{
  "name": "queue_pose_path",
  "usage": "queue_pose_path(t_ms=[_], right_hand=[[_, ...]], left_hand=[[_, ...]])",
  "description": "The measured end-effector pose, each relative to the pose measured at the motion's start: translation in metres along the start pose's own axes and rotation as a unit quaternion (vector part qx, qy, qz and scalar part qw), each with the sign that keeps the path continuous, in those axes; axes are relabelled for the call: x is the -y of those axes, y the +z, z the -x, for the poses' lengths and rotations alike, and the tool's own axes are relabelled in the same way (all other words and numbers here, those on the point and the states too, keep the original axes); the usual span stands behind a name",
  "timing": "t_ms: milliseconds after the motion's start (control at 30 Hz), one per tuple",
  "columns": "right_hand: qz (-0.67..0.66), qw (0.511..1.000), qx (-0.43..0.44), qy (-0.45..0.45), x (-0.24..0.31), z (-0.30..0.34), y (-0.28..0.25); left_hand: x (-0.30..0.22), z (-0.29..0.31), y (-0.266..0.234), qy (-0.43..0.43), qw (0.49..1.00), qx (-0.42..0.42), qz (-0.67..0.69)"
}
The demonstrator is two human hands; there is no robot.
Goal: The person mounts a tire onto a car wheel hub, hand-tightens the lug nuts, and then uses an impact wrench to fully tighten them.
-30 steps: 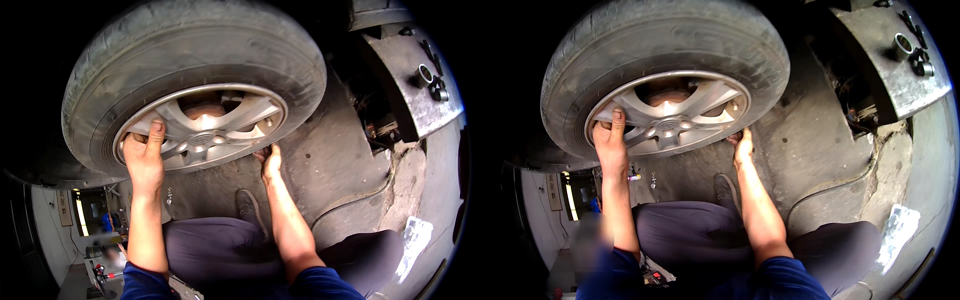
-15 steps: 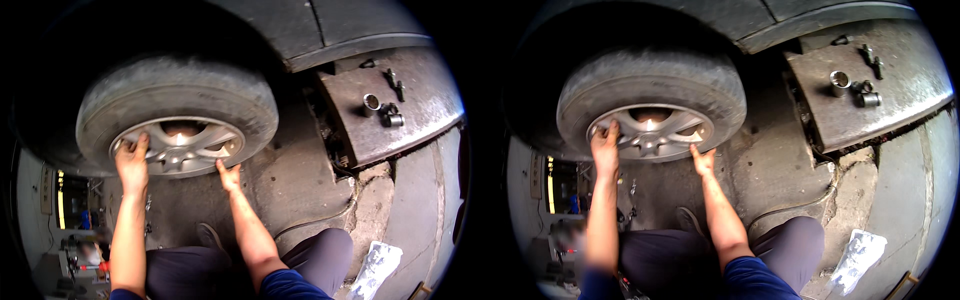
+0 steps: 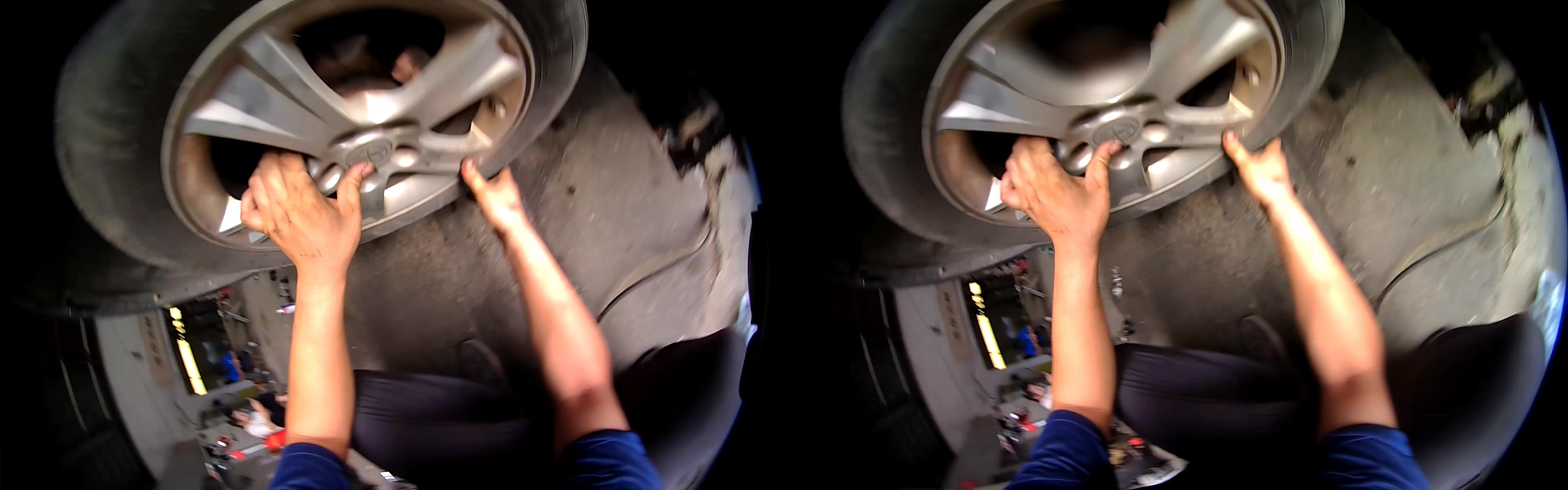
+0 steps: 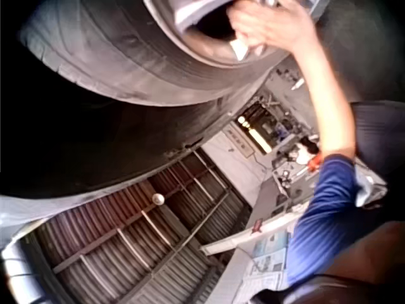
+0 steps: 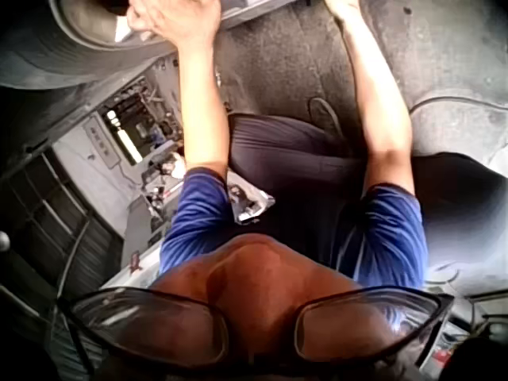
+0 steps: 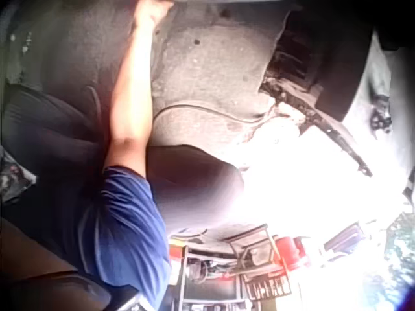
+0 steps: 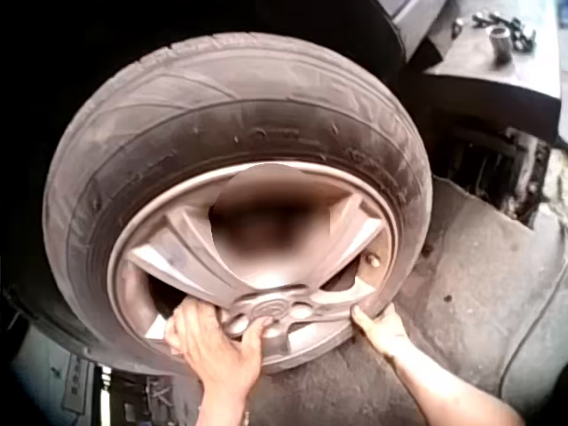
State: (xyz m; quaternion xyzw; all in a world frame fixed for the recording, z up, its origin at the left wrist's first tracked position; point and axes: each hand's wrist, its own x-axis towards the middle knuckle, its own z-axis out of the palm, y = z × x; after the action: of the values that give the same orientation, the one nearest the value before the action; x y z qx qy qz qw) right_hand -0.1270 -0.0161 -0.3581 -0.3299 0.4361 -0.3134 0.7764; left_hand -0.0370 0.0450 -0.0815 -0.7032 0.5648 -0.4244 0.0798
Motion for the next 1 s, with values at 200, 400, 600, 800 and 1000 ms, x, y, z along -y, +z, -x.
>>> queue_pose_path(t_ms=[200,400,600,800,1000], right_hand=[[0.053,0.999,0.003,0.002,-0.003,-0.001,-0.007],[0.025,0.999,0.022,-0.021,0.0,0.01,0.002],[0.044,0.999,-0.006,-0.014,-0.014,-0.006,0.009],[0.05,0.998,-0.008,0.029,-0.022,-0.007,0.009],[0.037,0.998,0.039,0.027,-0.024,-0.004,0.012]], left_hand=[[0.007,0.006,0.022,0.06,0.994,-0.086,-0.013],[0.007,0.008,0.022,0.068,0.992,-0.111,0.001],[0.009,0.006,0.026,0.056,0.992,-0.113,0.031],[0.001,-0.001,0.02,0.046,0.992,-0.109,0.043],[-0.004,-0.006,0.014,0.049,0.993,-0.095,0.049]])
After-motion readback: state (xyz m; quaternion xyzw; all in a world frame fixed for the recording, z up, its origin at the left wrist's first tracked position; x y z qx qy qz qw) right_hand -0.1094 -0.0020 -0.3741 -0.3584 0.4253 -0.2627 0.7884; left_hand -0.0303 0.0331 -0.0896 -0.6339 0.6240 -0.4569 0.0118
